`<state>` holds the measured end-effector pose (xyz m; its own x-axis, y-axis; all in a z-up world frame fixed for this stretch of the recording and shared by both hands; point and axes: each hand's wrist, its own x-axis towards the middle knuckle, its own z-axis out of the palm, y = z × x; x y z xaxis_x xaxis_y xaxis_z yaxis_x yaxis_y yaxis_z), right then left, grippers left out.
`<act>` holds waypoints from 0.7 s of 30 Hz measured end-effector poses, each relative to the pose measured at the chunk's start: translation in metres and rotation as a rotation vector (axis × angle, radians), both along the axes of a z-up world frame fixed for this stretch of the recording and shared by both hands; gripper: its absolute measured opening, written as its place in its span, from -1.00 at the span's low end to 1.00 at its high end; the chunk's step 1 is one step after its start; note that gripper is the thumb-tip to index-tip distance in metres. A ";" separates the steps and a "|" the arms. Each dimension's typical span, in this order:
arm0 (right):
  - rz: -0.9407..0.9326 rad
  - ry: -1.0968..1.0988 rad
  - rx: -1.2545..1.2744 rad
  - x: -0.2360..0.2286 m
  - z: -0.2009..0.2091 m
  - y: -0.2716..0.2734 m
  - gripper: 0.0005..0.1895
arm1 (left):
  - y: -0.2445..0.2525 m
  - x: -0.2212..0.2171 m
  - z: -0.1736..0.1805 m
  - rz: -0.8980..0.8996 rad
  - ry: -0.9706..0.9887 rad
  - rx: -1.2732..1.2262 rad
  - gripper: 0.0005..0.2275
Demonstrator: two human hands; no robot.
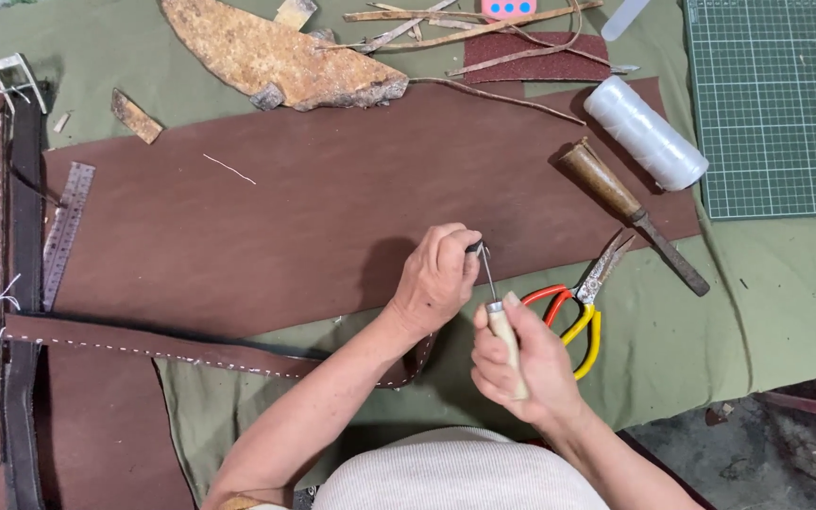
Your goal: Attaching a metal ring to a leather strap using an awl, wire, and pliers.
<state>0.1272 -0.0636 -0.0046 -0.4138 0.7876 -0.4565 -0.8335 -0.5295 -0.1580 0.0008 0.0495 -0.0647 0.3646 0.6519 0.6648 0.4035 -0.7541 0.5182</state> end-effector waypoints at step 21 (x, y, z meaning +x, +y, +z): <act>0.001 0.136 0.094 0.016 -0.034 0.020 -0.56 | 0.014 -0.015 -0.022 -0.011 0.000 0.021 -0.79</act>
